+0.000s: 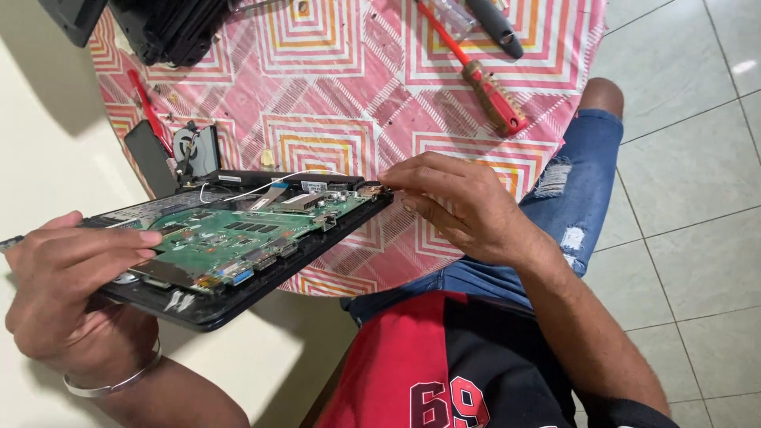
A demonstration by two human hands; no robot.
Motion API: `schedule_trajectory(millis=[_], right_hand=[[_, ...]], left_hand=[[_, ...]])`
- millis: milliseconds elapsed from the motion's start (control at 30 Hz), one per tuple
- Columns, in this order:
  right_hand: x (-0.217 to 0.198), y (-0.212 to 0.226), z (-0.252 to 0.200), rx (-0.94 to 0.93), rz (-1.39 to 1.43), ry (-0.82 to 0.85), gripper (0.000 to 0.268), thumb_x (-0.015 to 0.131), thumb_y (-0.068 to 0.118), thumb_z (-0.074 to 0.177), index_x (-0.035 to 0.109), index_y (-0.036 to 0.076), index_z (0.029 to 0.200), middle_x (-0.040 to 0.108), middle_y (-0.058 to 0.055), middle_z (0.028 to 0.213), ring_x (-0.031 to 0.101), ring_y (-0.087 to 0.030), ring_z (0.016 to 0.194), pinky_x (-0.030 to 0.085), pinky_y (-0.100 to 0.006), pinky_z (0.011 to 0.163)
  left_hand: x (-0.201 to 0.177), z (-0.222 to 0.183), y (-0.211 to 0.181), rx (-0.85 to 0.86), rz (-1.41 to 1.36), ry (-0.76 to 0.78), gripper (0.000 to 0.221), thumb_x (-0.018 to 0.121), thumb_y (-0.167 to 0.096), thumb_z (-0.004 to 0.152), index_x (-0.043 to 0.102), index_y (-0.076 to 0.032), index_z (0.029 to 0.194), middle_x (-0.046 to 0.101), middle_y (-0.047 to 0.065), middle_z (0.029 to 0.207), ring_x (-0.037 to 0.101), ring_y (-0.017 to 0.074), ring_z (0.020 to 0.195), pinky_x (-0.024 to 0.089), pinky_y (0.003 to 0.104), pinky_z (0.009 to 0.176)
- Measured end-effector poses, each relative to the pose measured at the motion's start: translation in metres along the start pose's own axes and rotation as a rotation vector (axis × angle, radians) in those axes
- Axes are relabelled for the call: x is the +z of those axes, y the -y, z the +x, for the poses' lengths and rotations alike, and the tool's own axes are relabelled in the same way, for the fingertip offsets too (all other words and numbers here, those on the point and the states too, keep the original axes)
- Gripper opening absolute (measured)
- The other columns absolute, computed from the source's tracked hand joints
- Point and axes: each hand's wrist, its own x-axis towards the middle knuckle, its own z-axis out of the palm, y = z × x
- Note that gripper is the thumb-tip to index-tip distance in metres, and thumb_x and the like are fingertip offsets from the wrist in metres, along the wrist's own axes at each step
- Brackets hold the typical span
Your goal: Disassembling a laptop to remove and clean the motherboard, including disconnecting various internal cables and using a brush for cleaning.
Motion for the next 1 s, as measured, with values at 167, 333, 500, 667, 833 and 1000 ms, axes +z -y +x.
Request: schedule_trajectory(millis=[167,333,500,667,833,1000], right_hand=[[0.011,0.007,0.015,-0.114,0.086,-0.017,0.023,0.056,0.004,0.106,0.063,-0.004,0.126,0.069,-0.019,0.113,0.072,-0.032,0.103,0.06,-0.038,0.088],[0.019,0.016,0.025,-0.188,-0.007,0.019,0.02,0.067,0.007,0.102,0.068,0.001,0.122,0.072,-0.013,0.103,0.074,-0.024,0.091,0.061,-0.033,0.075],[0.023,0.037,0.042,-0.332,-0.106,0.018,0.012,0.069,0.005,0.102,0.069,-0.001,0.113,0.073,-0.013,0.095,0.073,-0.024,0.08,0.056,-0.033,0.065],[0.029,0.041,0.048,-0.381,-0.196,0.028,0.01,0.071,0.009,0.103,0.073,0.002,0.111,0.068,-0.011,0.093,0.067,-0.022,0.075,0.048,-0.033,0.059],[0.036,0.048,0.059,-0.45,-0.153,0.004,0.008,0.067,0.003,0.103,0.073,-0.001,0.102,0.067,-0.013,0.088,0.067,-0.024,0.074,0.05,-0.035,0.061],[0.039,0.055,0.065,-0.469,-0.141,0.008,0.012,0.064,0.002,0.105,0.072,-0.004,0.098,0.063,-0.015,0.084,0.063,-0.027,0.072,0.048,-0.038,0.062]], left_hand=[[-0.024,-0.015,0.014,-0.013,-0.06,-0.005,0.023,0.056,-0.002,0.113,0.056,0.005,0.09,0.067,0.026,0.096,0.067,0.0378,0.094,0.042,0.059,0.123],[-0.06,-0.033,0.064,0.097,-0.169,0.116,0.017,0.054,-0.009,0.104,0.057,0.005,0.095,0.066,0.027,0.1,0.069,0.0387,0.097,0.037,0.054,0.129],[-0.107,-0.046,0.125,0.173,-0.165,0.455,0.015,0.057,-0.011,0.097,0.064,0.001,0.091,0.069,0.019,0.109,0.07,0.0352,0.107,0.028,0.051,0.132],[-0.114,-0.063,0.106,0.047,-0.183,0.309,0.018,0.048,0.003,0.105,0.055,0.015,0.093,0.063,0.035,0.107,0.066,0.0468,0.109,0.034,0.064,0.139],[-0.165,-0.045,0.143,-0.745,-0.187,0.759,0.055,0.047,0.011,0.091,0.046,0.018,0.146,0.058,0.019,0.141,0.055,0.022,0.131,0.039,0.027,0.119],[-0.19,-0.098,0.217,-0.604,-0.178,0.76,0.032,0.043,-0.011,0.11,0.059,0.006,0.132,0.057,0.021,0.147,0.052,0.0295,0.146,0.03,0.035,0.145]])
